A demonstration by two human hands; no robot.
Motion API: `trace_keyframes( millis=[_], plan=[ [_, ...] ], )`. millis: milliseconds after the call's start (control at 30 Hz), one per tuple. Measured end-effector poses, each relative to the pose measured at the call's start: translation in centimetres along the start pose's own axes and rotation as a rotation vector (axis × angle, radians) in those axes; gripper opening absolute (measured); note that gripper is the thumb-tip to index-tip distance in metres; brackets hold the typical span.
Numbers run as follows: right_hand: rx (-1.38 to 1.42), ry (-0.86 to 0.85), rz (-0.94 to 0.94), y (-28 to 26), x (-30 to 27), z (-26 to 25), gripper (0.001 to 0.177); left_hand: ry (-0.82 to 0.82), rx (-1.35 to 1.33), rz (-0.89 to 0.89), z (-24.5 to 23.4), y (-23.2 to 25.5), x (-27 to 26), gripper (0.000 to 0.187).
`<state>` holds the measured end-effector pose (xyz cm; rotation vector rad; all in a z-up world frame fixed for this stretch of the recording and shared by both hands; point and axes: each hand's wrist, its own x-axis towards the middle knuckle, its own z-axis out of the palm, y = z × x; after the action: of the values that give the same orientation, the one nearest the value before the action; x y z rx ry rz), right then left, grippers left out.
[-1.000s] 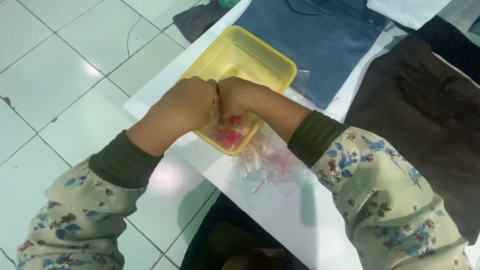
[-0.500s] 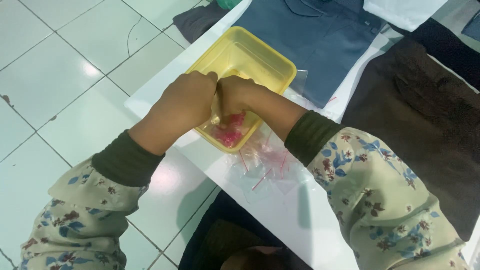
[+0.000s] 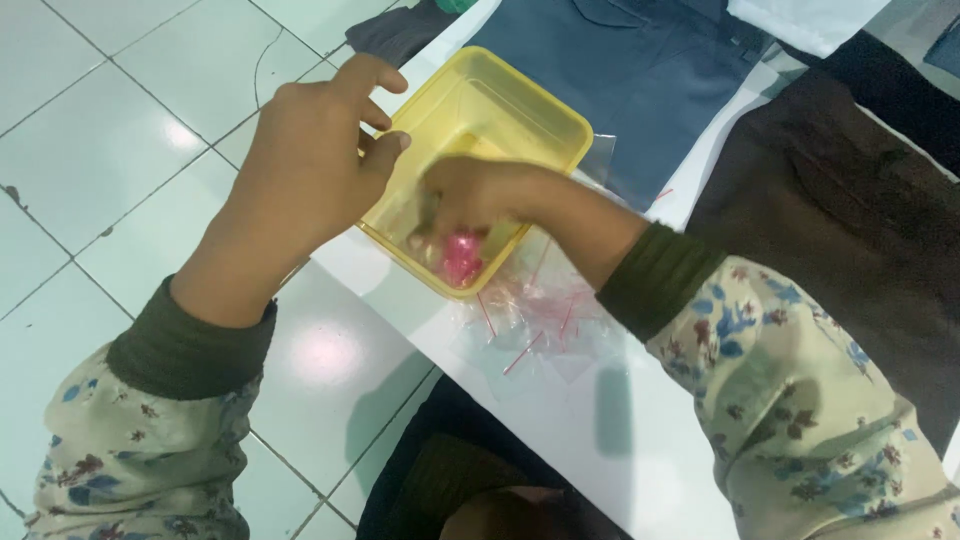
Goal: Packaging small beads into plastic zip-lock bags
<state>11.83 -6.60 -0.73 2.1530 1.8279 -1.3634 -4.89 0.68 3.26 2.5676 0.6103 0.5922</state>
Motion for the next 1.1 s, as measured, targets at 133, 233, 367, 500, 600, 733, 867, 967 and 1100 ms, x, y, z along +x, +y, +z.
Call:
trace_keyframes(
  millis=[133,233,367,500,600,733,867,967,1100],
  plan=[
    [-0.201,0.079,0.208,-1.1,-0.8,2.1,0.059,-0.015,0.010,0.001,1.3,-0.1,-0.3,0.033],
    [-0.285,0.007,0.244,-0.7,-0.1,2.4,0.021,-0.083,0.035,-0.042,2.3,0.0,-0.2,0.033],
    [-0.349,-0.018,0.177,1.1,2.8,3.0,0.028,-0.016,0.007,-0.030,3.6,0.2,-0.7,0.033],
    [-0.297,0.072,0.192,0.7,1.3,2.7,0.034,0.264,-0.128,0.064,5.6,0.3,-2.0,0.037],
    [-0.372,0.098,0.075,2.5,4.2,3.5,0.003,0.351,0.023,0.001,6.5,0.6,-2.6,0.036],
    [-0.233,0.056,0.164,-0.2,1.3,2.5,0.020,0.352,0.104,-0.103,6.9,1.0,-2.4,0.041],
    [-0.380,0.052,0.128,0.9,1.9,2.5,0.024,0.401,0.128,-0.104,7.5,0.7,-1.8,0.034],
    [-0.316,0.084,0.122,0.9,1.0,1.7,0.007,0.484,0.105,0.005,8.0,0.1,-0.7,0.026],
    [-0.440,0.093,-0.063,3.1,3.0,1.6,0.027,0.603,0.111,0.105,8.0,0.0,0.4,0.026]
  ],
)
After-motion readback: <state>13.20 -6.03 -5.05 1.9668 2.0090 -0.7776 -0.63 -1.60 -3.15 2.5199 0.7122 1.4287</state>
